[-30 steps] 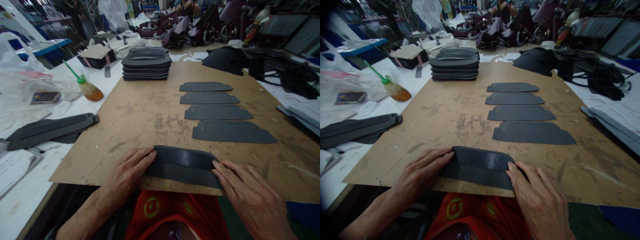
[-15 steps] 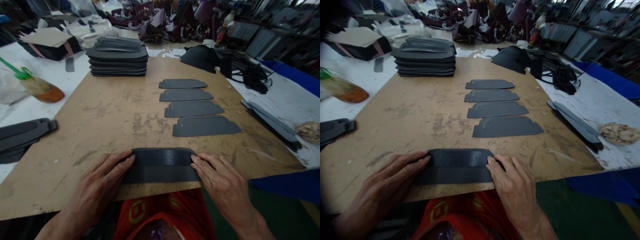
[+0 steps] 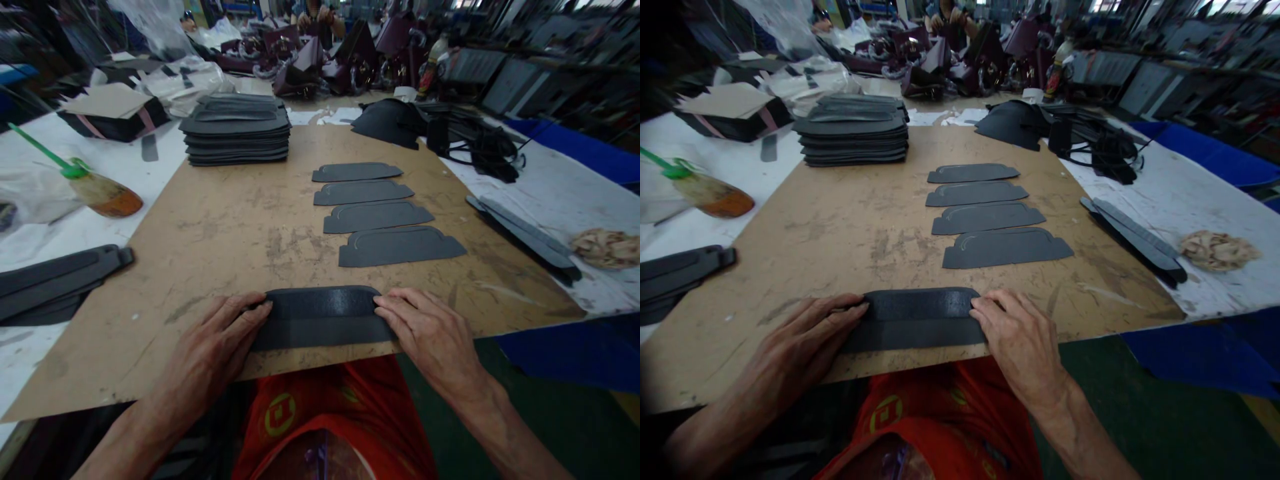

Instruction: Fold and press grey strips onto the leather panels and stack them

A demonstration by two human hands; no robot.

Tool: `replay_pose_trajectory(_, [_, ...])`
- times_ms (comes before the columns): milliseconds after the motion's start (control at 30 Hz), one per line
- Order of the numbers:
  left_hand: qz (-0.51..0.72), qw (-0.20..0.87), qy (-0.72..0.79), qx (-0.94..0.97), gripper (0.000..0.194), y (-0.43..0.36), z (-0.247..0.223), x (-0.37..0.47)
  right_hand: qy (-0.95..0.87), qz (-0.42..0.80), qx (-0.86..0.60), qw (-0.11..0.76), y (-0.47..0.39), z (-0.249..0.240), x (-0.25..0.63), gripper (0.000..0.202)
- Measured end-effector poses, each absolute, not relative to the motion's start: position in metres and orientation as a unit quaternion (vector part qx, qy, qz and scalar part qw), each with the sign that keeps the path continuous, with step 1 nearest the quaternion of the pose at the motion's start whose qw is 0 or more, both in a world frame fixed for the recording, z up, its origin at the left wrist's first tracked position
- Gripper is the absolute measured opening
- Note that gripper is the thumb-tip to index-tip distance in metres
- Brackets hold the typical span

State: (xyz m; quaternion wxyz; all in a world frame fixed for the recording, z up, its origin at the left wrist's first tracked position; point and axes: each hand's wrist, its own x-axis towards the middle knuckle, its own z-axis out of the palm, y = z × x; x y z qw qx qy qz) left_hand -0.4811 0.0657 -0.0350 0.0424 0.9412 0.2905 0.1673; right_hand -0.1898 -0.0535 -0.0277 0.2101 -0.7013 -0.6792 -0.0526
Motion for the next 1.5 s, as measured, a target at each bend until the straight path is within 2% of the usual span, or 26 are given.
replay_pose_trajectory(167, [0.176, 0.044, 0.280, 0.943, 0.024, 0.068, -0.025, -0.471, -0.656, 0.021, -0.728, 0.199, -0.038, -0.020, -0.181, 0.015])
replay_pose_trajectory(267, [0.177, 0.071, 0.301, 0.934, 0.022, 0.073, -0.023, -0.467, -0.645, 0.047, -0.745, 0.164, -0.030, -0.015, -0.179, 0.013])
replay_pose_trajectory(367, [0.173, 0.104, 0.334, 0.921, 0.022, 0.077, -0.025, -0.465, -0.657, 0.085, -0.730, 0.167, -0.024, -0.011, -0.176, 0.007])
replay_pose_trajectory(600, [0.184, 0.141, 0.377, 0.897, 0.033, 0.075, -0.026, -0.462, -0.617, 0.173, -0.744, 0.186, -0.017, -0.009, -0.173, 0.009])
replay_pose_trajectory(667, [0.185, 0.143, 0.382, 0.894, 0.035, 0.074, -0.025, -0.462, -0.600, 0.210, -0.742, 0.211, -0.017, -0.011, -0.172, 0.010])
replay_pose_trajectory(733, [0.187, 0.145, 0.389, 0.890, 0.037, 0.074, -0.025, -0.462, -0.579, 0.261, -0.723, 0.274, -0.018, -0.014, -0.170, 0.011])
replay_pose_trajectory(800, [0.190, 0.155, 0.397, 0.885, 0.037, 0.075, -0.024, -0.462, -0.560, 0.307, -0.690, 0.341, -0.020, -0.017, -0.168, 0.021])
replay_pose_trajectory(867, [0.190, 0.175, 0.406, 0.877, 0.038, 0.076, -0.023, -0.462, -0.554, 0.334, -0.665, 0.373, -0.022, -0.019, -0.164, 0.029])
replay_pose_trajectory(1067, [0.196, 0.332, 0.455, 0.803, 0.044, 0.085, -0.016, -0.467, -0.555, 0.332, -0.654, 0.391, -0.025, -0.025, -0.159, 0.027])
replay_pose_trajectory(1233, [0.224, 0.516, 0.430, 0.706, 0.033, 0.086, -0.012, -0.471, -0.551, 0.329, -0.659, 0.392, -0.025, -0.033, -0.155, 0.034])
replay_pose_trajectory(1500, [0.264, 0.588, 0.439, 0.626, 0.027, 0.078, -0.010, -0.467, -0.552, 0.365, -0.649, 0.374, -0.017, -0.038, -0.154, 0.028])
